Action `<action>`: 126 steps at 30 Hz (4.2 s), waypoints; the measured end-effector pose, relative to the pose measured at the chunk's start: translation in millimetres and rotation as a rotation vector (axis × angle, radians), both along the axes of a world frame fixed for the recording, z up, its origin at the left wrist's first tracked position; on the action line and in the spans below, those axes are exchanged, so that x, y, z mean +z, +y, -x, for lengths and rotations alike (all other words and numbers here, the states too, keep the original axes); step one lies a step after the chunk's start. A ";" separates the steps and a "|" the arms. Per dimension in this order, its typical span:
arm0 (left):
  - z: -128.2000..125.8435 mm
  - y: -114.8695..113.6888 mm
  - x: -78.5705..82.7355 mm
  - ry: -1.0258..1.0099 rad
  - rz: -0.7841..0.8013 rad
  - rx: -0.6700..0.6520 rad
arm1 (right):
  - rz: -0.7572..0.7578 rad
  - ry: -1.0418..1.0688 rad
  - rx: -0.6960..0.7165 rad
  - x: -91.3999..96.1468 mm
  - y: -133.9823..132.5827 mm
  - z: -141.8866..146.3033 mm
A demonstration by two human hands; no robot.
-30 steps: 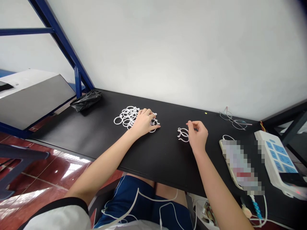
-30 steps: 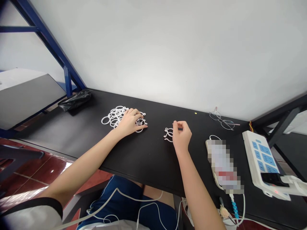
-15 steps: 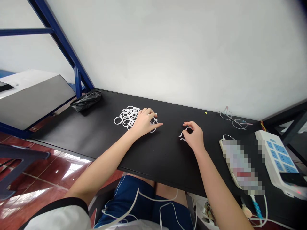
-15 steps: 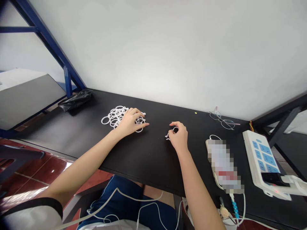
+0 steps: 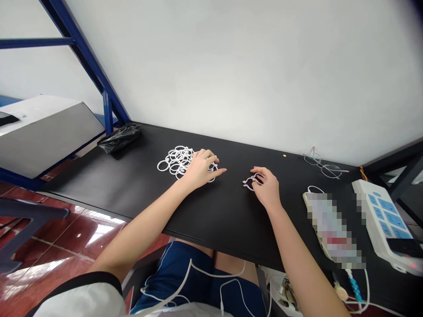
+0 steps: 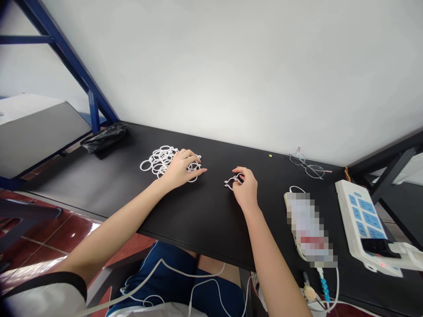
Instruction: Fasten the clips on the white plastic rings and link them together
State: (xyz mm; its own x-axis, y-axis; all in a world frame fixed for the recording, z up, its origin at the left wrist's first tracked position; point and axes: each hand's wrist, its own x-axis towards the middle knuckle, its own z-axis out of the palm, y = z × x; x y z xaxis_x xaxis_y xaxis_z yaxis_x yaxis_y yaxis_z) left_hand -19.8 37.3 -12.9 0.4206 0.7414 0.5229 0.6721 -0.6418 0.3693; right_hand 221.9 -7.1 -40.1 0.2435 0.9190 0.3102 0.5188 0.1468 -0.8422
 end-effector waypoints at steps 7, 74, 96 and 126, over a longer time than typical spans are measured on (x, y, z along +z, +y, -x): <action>0.6 1.1 -0.2 -0.040 -0.024 -0.049 | 0.019 0.014 -0.004 1.6 0.1 0.6; -24.7 -20.9 5.4 -0.447 0.409 -0.362 | 0.151 0.570 0.222 25.2 -9.1 25.8; -26.0 -25.7 3.1 -0.529 0.583 -0.373 | -0.047 0.504 0.126 18.3 -16.8 39.8; -24.8 -22.7 2.4 -0.425 0.492 -0.374 | -0.110 0.423 0.057 21.8 -15.8 37.5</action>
